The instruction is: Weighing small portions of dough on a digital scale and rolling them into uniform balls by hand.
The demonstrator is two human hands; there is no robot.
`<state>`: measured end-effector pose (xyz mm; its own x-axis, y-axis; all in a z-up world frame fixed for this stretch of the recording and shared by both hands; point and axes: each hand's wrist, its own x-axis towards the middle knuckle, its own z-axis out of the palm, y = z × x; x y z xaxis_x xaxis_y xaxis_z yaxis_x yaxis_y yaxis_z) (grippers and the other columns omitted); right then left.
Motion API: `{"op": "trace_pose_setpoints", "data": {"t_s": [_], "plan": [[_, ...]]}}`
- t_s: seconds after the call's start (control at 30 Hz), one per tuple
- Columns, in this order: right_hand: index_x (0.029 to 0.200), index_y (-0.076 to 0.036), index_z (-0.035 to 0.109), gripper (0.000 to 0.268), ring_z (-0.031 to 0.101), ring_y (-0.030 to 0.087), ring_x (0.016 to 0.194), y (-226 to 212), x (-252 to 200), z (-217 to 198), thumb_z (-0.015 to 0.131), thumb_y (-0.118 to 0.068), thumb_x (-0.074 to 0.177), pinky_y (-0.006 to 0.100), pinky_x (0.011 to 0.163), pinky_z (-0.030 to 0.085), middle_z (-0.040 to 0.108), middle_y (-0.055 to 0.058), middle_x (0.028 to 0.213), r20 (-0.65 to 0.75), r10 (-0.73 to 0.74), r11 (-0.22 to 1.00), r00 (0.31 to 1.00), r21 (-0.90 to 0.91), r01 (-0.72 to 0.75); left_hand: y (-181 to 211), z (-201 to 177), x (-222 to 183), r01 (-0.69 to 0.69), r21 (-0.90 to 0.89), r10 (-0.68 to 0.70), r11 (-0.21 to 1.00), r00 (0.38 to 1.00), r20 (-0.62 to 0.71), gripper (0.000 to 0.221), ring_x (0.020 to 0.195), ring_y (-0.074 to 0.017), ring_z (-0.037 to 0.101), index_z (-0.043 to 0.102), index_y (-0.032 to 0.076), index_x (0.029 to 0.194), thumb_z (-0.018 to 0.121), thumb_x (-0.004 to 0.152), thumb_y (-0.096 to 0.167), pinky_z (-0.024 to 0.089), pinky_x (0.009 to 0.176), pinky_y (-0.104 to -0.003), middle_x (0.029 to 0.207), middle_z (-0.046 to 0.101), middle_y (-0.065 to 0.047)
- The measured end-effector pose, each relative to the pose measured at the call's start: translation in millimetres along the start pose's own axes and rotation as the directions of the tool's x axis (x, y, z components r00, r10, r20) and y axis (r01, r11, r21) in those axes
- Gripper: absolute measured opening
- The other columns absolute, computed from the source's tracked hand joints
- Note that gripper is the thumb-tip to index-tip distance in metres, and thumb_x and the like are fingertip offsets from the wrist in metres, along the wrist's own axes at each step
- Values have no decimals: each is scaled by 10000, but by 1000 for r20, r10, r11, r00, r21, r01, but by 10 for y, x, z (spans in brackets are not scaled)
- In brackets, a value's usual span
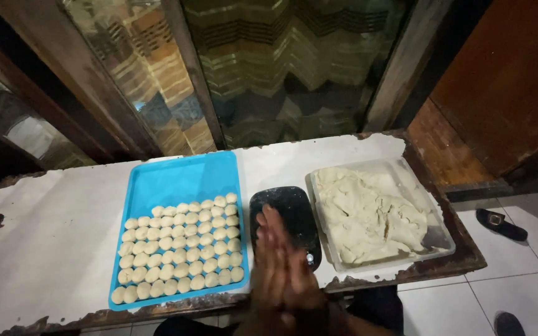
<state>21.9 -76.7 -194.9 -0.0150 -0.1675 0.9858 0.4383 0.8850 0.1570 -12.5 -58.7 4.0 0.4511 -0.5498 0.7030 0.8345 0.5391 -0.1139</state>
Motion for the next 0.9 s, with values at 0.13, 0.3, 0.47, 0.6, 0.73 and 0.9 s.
{"op": "trace_pose_setpoints", "data": {"t_s": [0.13, 0.3, 0.47, 0.6, 0.73, 0.9], "plan": [[1686, -201, -56, 717, 112, 189, 1592, -7, 519, 555, 355, -204, 1098, 522, 1283, 107, -93, -16, 1742, -627, 68, 740, 776, 554, 382, 240, 82, -138, -212, 977, 328, -3, 923, 201, 687, 1384, -340, 254, 327, 73, 1572, 220, 1187, 631, 182, 1138, -470, 1548, 317, -253], [1628, 29, 50, 725, 32, 292, 1632, -205, 2152, 758, 252, -469, 1140, 422, 1335, 8, 6, 186, 1734, -682, 433, 534, 589, -333, -777, 283, -211, -560, 72, 639, 271, -765, 937, 219, 838, 1628, -465, 93, 200, 69, 1642, 412, 1074, 647, 74, 1343, -635, 1721, 120, -268], [1633, -49, 101, 857, 147, 287, 1594, -273, 2068, 605, 282, -641, 1040, 405, 1233, 177, 68, 187, 1731, -771, 425, 490, 474, -244, -837, 194, -92, -492, -105, 991, 376, 83, 924, 66, 1088, 569, -52, 513, -8, -106, 1602, 559, 1053, 643, 418, 510, -181, 716, 588, -37], [1635, -96, 132, 938, 216, 285, 1571, -314, 1974, 498, 302, -744, 979, 397, 1172, 279, 105, 188, 1729, -816, 432, 463, 384, -165, -871, 244, -166, -618, 180, 977, 363, 111, 908, -209, 907, 303, -247, 566, -349, 299, 1539, 377, 1048, 531, 524, 255, -381, 468, 567, -280], [1631, -105, 172, 983, 258, 274, 1558, -183, 2257, 704, 342, -794, 951, 386, 1152, 316, 150, 185, 1724, -824, 475, 440, 310, -82, -894, 342, -715, -1093, -61, 749, 149, -660, 966, 210, 840, 1537, -266, 274, 108, 24, 1578, 612, 1031, 415, 243, 1273, -399, 1666, 164, -173], [1604, 41, 204, 845, 154, 237, 1597, -169, 2345, 754, 423, -587, 1083, 380, 1316, 56, 181, 163, 1713, -684, 635, 427, 361, -79, -901, 449, 137, -431, 134, 610, 315, -781, 928, 198, 782, 1655, -450, 74, 177, 38, 1653, 86, 1157, 636, 56, 1382, -609, 1725, 156, -268]]}}
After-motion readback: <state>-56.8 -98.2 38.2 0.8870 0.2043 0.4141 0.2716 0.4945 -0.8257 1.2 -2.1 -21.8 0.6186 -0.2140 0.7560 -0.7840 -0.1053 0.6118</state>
